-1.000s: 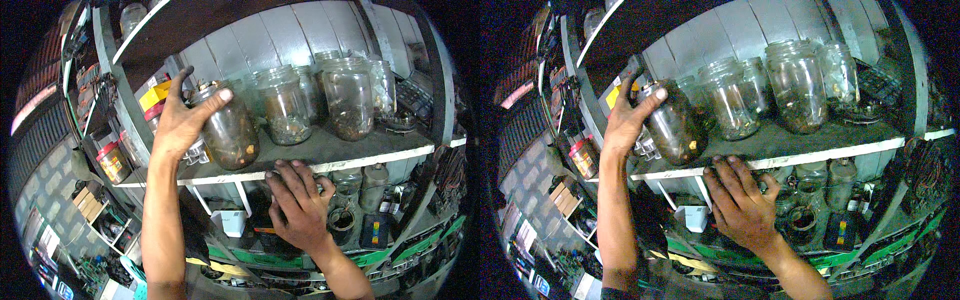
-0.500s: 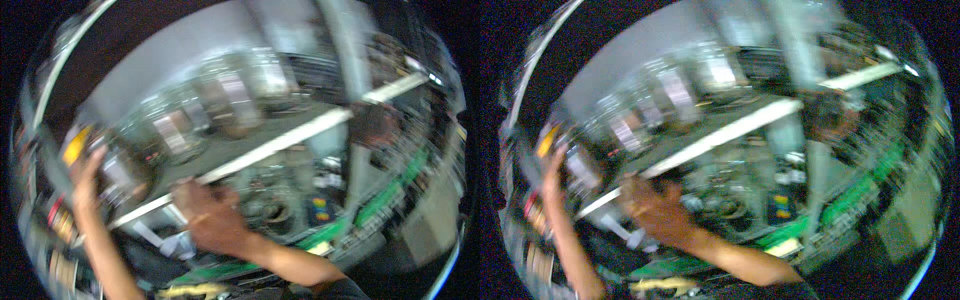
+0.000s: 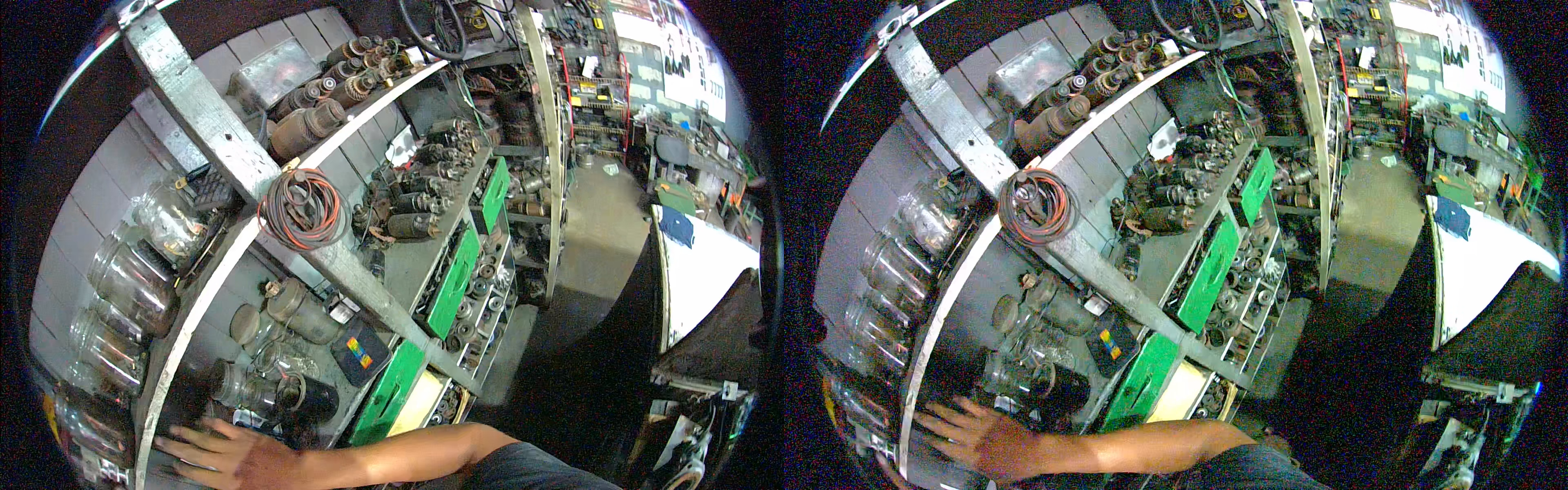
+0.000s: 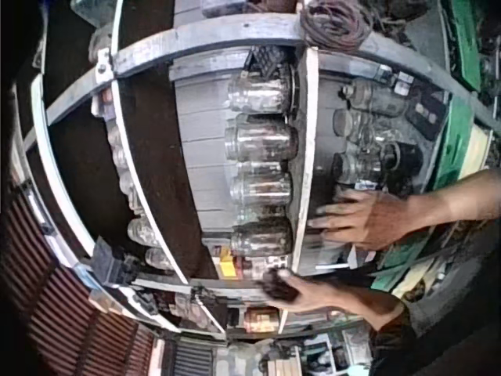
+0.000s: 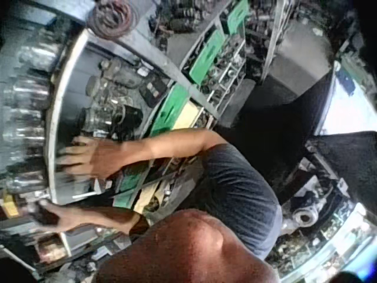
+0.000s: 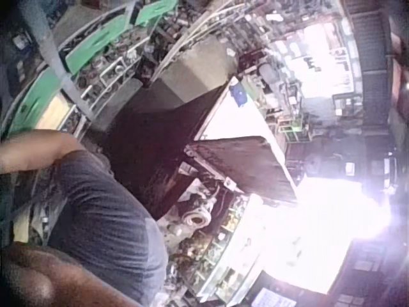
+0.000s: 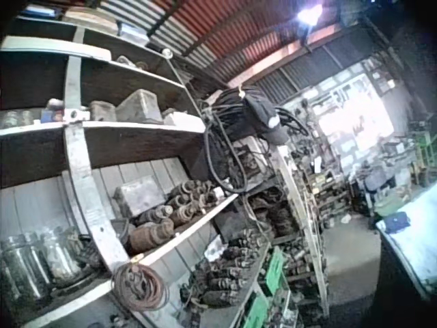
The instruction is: The person assembles small engine components on a workbench, handling gears, housings, and shafts. They repeatedly pick up, align, and place parts, then walk to a shelf to retrieve additional components.
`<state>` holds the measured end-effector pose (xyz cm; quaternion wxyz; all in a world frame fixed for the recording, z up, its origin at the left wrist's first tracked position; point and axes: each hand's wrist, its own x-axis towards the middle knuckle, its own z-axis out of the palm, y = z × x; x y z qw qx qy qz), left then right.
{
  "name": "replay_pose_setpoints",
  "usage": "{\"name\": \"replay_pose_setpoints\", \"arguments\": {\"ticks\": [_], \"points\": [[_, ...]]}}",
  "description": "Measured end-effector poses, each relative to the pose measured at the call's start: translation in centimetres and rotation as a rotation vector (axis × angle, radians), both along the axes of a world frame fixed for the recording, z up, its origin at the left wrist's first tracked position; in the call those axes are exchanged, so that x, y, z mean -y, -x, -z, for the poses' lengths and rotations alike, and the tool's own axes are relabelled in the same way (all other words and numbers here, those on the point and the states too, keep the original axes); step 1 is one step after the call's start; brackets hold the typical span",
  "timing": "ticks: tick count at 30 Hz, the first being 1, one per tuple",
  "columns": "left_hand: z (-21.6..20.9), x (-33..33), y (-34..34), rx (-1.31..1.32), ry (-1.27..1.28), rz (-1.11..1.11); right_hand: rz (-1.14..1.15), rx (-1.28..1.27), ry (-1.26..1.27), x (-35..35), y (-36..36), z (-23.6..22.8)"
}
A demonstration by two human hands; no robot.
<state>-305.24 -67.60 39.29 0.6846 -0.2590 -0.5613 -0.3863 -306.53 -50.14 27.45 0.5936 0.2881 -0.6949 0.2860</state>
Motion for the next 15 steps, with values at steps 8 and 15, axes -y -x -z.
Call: {"name": "replay_pose_setpoints", "arguments": {"ticks": [8,15], "points": [[18.0,-10.3,-6.3,0.631,0.284,0.566,-0.447,0.883,0.007,-17.2,-10.7,12.8],[21.6,-33.8,-7.4,0.585,0.769,0.514,-0.214,1.266,0.224,-38.4,-17.2,16.6]]}}
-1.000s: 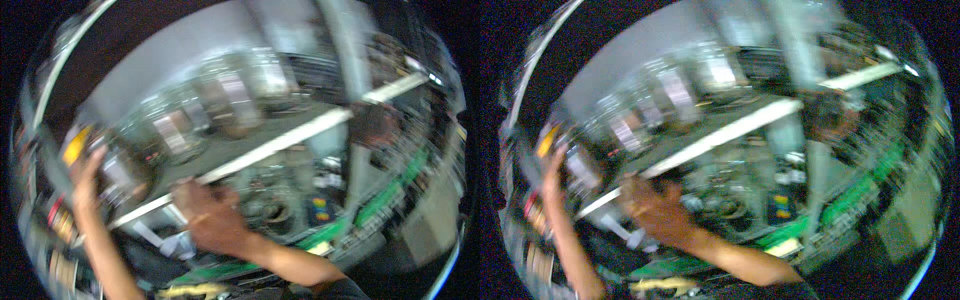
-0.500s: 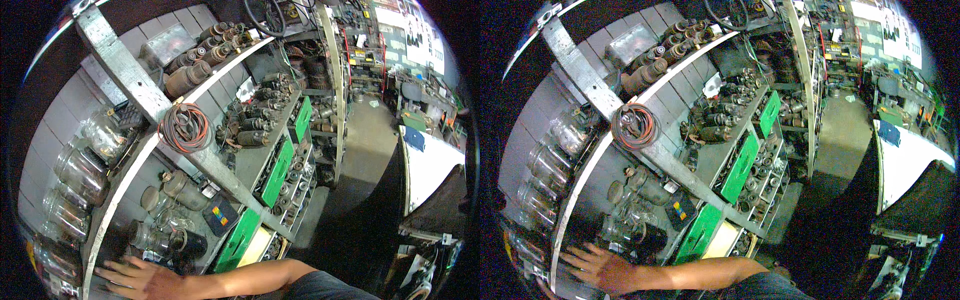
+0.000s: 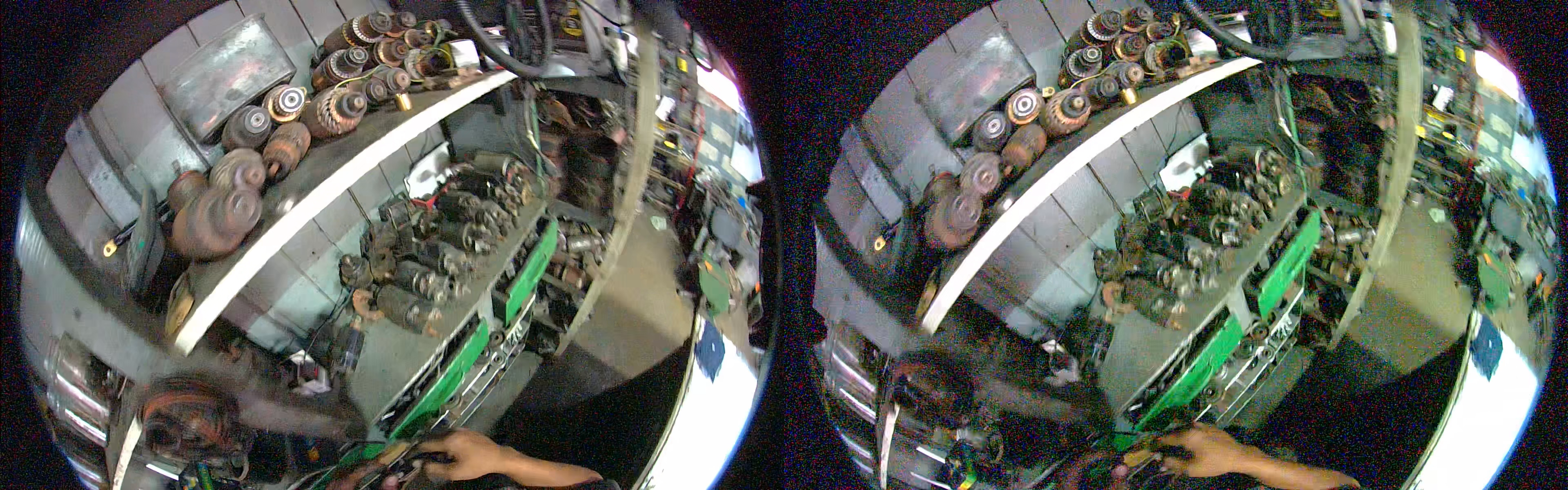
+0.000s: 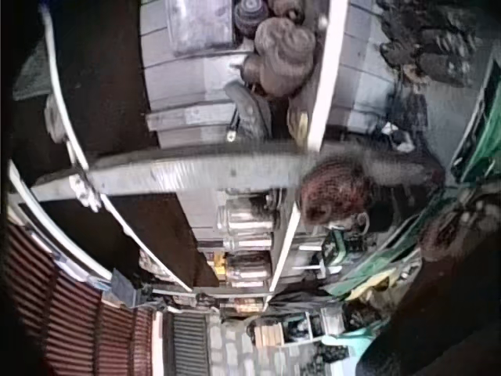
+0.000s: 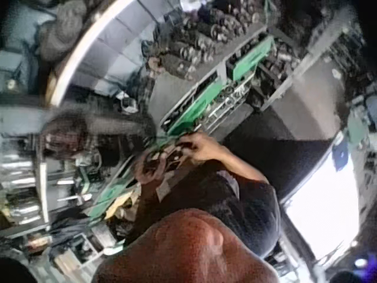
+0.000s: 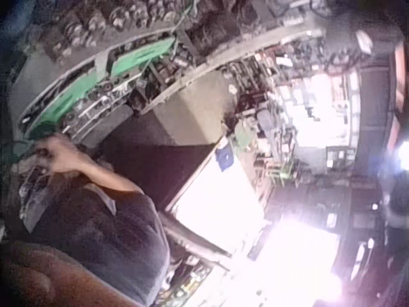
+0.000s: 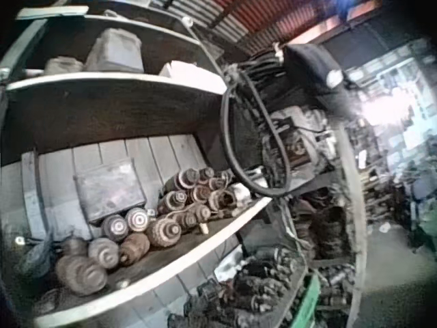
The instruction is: The person assembles small engine components on a workbench, handling gears, housings, and shafts. They repeatedly pick up, align, and place parts, then walk to a shelf to retrieve additional components.
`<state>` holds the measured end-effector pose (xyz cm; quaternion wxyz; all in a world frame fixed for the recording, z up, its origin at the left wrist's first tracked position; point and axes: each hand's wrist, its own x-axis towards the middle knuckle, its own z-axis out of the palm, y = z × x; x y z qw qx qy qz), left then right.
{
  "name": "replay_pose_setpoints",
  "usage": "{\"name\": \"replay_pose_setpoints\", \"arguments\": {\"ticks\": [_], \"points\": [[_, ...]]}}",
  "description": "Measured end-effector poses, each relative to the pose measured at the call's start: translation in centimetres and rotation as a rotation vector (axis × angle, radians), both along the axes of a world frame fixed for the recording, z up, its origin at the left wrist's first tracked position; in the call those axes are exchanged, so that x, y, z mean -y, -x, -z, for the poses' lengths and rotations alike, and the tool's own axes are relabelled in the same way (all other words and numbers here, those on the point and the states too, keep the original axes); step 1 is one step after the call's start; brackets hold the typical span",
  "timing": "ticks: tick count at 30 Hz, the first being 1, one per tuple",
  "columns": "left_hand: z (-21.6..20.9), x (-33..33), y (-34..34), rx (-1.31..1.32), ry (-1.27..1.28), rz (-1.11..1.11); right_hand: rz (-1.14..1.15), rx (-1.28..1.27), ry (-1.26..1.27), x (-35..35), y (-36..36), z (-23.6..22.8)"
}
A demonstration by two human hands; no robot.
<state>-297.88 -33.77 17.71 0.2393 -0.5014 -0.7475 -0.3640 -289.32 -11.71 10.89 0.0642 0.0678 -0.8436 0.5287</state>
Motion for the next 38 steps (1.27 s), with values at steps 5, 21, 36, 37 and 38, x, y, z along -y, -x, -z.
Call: {"name": "replay_pose_setpoints", "arguments": {"ticks": [5,21,36,37,38], "points": [[-2.6,-11.6,2.8,0.161,-0.039,0.084,0.254,0.285,0.030,-11.2,-1.8,3.3],[4.2,-20.7,6.4,-0.165,-0.112,-0.348,0.730,0.083,0.343,-24.5,2.8,3.3],[-7.5,-30.5,13.9,0.313,0.342,-0.100,0.697,0.155,0.382,-24.6,2.4,3.9],[-7.1,-33.9,16.9,0.388,0.420,-0.117,0.711,0.208,0.389,-24.6,2.4,4.2],[-7.2,-37.1,19.5,0.393,0.521,-0.150,0.674,0.125,0.421,-24.8,2.3,4.4]]}}
